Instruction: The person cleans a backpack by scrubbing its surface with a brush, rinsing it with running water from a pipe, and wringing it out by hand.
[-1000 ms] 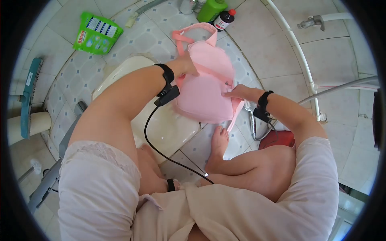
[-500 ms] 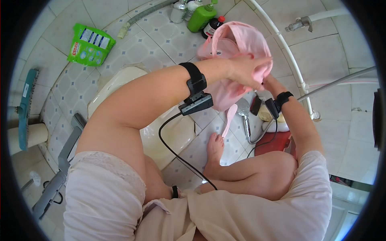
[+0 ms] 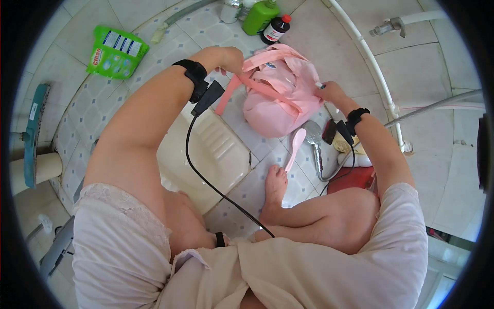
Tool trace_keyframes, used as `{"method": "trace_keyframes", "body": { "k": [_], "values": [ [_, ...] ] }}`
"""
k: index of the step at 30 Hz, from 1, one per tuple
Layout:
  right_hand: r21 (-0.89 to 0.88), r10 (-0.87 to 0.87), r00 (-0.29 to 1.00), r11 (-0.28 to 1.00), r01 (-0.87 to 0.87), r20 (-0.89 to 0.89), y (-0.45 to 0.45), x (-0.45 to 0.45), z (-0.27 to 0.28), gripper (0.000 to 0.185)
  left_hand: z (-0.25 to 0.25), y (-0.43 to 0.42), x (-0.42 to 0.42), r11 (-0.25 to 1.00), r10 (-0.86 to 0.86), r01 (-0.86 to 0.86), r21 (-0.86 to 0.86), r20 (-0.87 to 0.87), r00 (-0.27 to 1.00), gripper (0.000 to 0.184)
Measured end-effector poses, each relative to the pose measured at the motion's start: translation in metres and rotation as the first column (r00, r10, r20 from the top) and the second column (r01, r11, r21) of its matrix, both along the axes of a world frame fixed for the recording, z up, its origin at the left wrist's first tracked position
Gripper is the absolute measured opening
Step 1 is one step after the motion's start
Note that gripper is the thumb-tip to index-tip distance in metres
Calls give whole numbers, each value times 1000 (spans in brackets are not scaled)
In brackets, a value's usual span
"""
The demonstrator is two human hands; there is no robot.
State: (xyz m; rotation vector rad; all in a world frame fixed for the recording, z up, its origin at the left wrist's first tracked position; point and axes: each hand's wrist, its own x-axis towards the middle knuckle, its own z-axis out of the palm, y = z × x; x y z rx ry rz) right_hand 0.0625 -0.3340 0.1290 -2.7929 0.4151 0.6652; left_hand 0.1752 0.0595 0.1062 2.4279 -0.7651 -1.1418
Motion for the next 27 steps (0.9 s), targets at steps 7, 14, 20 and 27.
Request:
{"method": "trace_keyframes", "body": {
  "k": [7,14,20,27],
  "values": [
    [58,359,928,929,-365,101,53,-2,61,32,-3,5,-8,999,-48,50,20,-74,996,53],
    [-286,465,822,781,-556,-328,32,-5,47,47,-9,16,4,998,-9,14,69,-66,998,51],
    [-173,285,956,947,-270,67,27,39,45,44,-21,23,10,995,23,-13,99,-99,995,52],
    [-203,110,954,978,-54,279,49,102,0,49,-26,26,11,998,-3,11,58,-126,992,52]
  ]
}}
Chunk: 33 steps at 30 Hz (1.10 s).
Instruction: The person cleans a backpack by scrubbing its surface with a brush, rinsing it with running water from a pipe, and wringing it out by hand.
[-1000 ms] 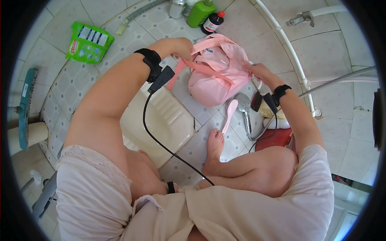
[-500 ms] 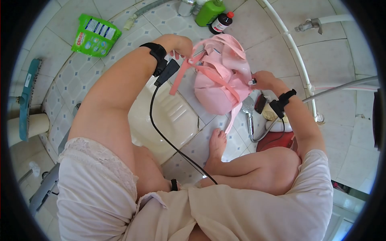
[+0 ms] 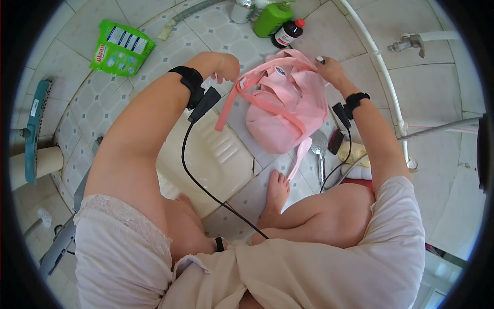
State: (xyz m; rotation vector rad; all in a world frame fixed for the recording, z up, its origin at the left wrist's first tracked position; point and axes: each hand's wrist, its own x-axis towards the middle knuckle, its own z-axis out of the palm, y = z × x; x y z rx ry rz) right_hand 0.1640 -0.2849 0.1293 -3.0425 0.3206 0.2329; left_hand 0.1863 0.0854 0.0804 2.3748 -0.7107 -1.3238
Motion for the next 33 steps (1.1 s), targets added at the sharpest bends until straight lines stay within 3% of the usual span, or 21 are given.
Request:
{"method": "trace_keyframes", "body": {
  "k": [1,3,4,7,10,12,13,15,16,18,20,22,23,25,26,27,28,29,30,32,33],
  "values": [
    [6,4,1000,1000,-4,-4,1,10,-6,49,-1,1,0,1000,4,-4,6,-4,1000,52],
    [93,-44,933,992,82,-359,5,26,-22,61,-1,2,0,999,-50,50,-9,44,998,50],
    [101,-37,930,992,80,-366,6,25,-31,61,-1,3,-1,999,-47,47,-1,36,998,50],
    [67,65,928,997,-43,-368,-5,25,-75,63,-6,6,-3,998,-5,9,-61,62,998,48],
    [292,143,988,949,-118,-64,-26,29,-115,74,-19,4,-2,996,-31,38,-85,87,996,49],
    [222,97,942,975,-24,-321,-24,27,-90,66,-24,-1,0,994,-72,80,-75,99,992,52],
    [224,95,942,974,-22,-322,-13,21,-70,66,-29,-3,2,994,-75,82,-73,98,992,52],
    [315,123,979,947,-66,-164,7,2,-31,54,-42,-12,0,934,82,101,-343,480,873,64],
    [311,114,979,949,-57,-169,10,-6,-16,54,-31,-21,-7,909,216,34,-415,541,813,70],
    [679,129,967,732,54,-217,13,-19,11,43,0,-47,-20,817,429,-22,-577,581,692,80],
    [695,131,984,718,-10,-122,25,-34,38,44,16,-81,-16,752,505,-6,-659,571,647,83],
    [707,130,991,704,-70,-32,31,-47,72,45,21,-118,-7,615,417,262,-744,588,693,75],
    [719,89,996,692,-65,4,32,-51,96,45,29,-125,-10,606,417,270,-749,587,694,75],
    [719,44,997,691,-71,56,20,-54,118,46,49,-139,-12,561,330,-100,-822,111,937,62],
    [826,-76,989,559,-65,129,8,-55,122,47,50,-141,-11,661,356,-168,-732,109,928,51],
    [909,-202,963,409,-84,179,-3,-58,125,48,38,-141,-9,654,351,-150,-742,121,929,51],
    [885,-229,953,459,-73,197,-13,-62,128,45,22,-139,-6,600,298,-273,-753,-106,949,46],
    [881,-230,949,465,-85,213,-19,-61,126,45,17,-139,-1,557,226,-397,-730,-327,918,42],
    [879,-282,948,477,7,146,-23,-59,121,45,26,-141,0,557,223,-384,-736,-313,923,42],
    [862,-406,911,485,151,69,-27,-54,105,40,42,-137,-11,162,256,-775,-611,-732,631,47],
    [866,-406,911,479,145,72,-21,-53,101,40,44,-139,-19,166,261,-771,-615,-727,635,47]
  ]
}}
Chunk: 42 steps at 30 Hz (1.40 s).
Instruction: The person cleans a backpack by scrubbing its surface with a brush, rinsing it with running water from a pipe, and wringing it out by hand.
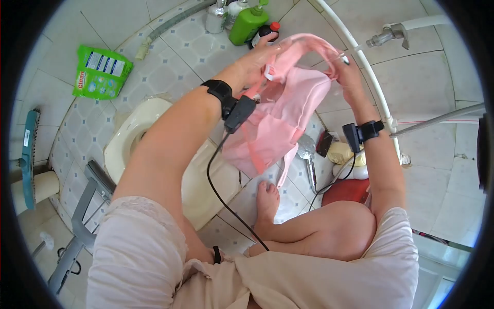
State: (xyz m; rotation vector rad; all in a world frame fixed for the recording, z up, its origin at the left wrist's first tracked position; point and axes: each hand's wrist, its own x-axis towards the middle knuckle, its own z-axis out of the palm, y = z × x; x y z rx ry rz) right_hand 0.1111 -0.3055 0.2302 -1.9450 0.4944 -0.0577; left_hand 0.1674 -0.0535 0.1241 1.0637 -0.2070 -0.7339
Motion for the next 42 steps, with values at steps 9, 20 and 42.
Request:
{"method": "trace_keyframes", "body": {
  "k": [9,20,42],
  "values": [
    [-739,532,796,652,-169,287,126,-38,-14,29,-25,-51,-35,807,-33,-141,-573,-281,959,32],
    [-495,197,963,865,-83,184,40,21,-52,33,-10,-88,-31,923,197,-299,-244,-367,909,42],
    [523,5,999,852,-26,42,46,-12,-31,21,11,-97,-9,935,306,-337,111,231,924,43]
  ]
}}
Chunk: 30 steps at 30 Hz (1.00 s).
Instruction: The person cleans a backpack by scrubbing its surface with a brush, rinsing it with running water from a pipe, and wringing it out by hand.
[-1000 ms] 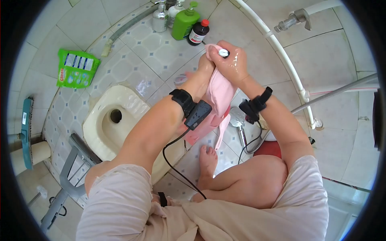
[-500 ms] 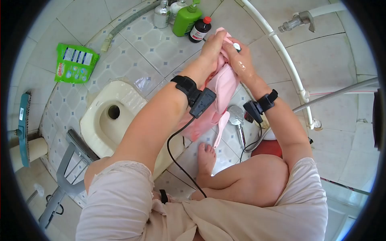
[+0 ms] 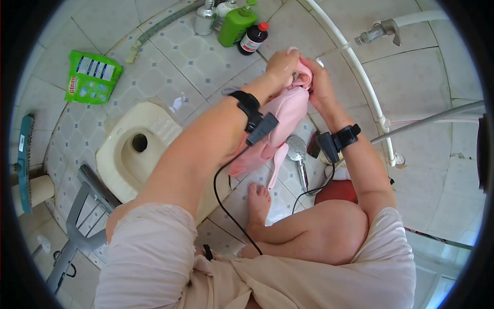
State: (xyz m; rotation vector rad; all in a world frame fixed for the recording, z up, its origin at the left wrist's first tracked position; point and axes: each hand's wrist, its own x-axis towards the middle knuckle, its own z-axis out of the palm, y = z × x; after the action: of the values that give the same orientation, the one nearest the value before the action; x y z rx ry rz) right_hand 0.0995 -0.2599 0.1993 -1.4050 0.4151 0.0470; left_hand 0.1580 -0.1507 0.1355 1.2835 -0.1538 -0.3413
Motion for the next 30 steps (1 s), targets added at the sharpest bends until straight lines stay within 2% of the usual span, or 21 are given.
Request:
{"method": "trace_keyframes", "body": {
  "k": [1,3,5,6,7,8,10,11,12,13,14,15,16,17,19,21,23,24,26,27,30],
  "values": [
    [-87,-9,1000,996,7,-14,-3,0,6,21,-6,4,8,998,-66,65,13,119,991,53],
    [-90,-65,998,994,67,26,-9,2,32,24,-23,26,40,968,-218,200,149,116,969,62],
    [-88,-124,991,988,129,56,-33,2,44,27,-63,69,88,951,-152,-25,308,536,831,75],
    [-380,30,998,925,-10,48,-55,11,47,29,-42,100,87,886,-246,144,440,183,952,68],
    [-631,178,984,762,-142,-6,-66,16,45,32,-21,122,76,832,-203,67,551,190,961,67],
    [-623,179,984,768,-150,-16,-64,17,42,32,-29,135,75,827,-204,72,558,177,963,67],
    [-859,129,992,508,-70,-5,-56,17,39,36,-39,159,77,606,-229,-172,777,377,898,64],
    [-922,123,991,387,-9,42,-55,14,34,35,-42,171,79,597,-227,-174,783,372,900,64],
    [-965,112,990,256,57,89,-55,11,28,35,-40,185,79,610,-349,55,791,206,914,64],
    [-958,209,975,254,-135,-82,-61,11,25,35,-39,195,77,597,-468,280,752,44,882,63],
    [-918,300,921,230,-322,-248,-66,12,20,36,-39,202,76,597,-461,280,751,35,887,63],
    [-916,308,917,229,-330,-254,-54,7,24,36,-40,207,77,478,-530,361,801,-65,846,60],
    [-877,376,867,222,-426,-326,-32,-5,33,35,-40,213,77,349,-583,433,831,-169,795,58],
    [-828,440,806,209,-520,-395,-11,-17,35,34,-37,216,73,350,-577,437,828,-177,797,58],
    [-696,689,592,175,-696,-419,19,-34,18,39,-27,218,68,151,-610,410,899,-242,755,51],
    [-806,937,306,46,-590,-170,55,-66,-21,60,-34,218,68,171,-607,442,880,-259,751,48],
    [-680,837,193,-257,-686,-512,96,-104,-22,72,-38,214,68,189,-613,478,857,-277,740,46],
    [-676,837,194,-253,-693,-512,99,-113,-33,72,-37,214,66,208,-608,500,841,-289,739,45],
    [-697,763,155,-463,-548,-628,95,-127,-72,78,-37,214,61,223,-599,526,821,-310,738,43],
    [-767,806,158,-454,-455,-571,84,-122,-89,72,-38,214,58,230,-613,526,819,-298,732,43],
    [-796,848,155,-392,-461,-507,71,-96,-96,63,-47,222,52,241,-619,542,805,-302,725,43]
  ]
}}
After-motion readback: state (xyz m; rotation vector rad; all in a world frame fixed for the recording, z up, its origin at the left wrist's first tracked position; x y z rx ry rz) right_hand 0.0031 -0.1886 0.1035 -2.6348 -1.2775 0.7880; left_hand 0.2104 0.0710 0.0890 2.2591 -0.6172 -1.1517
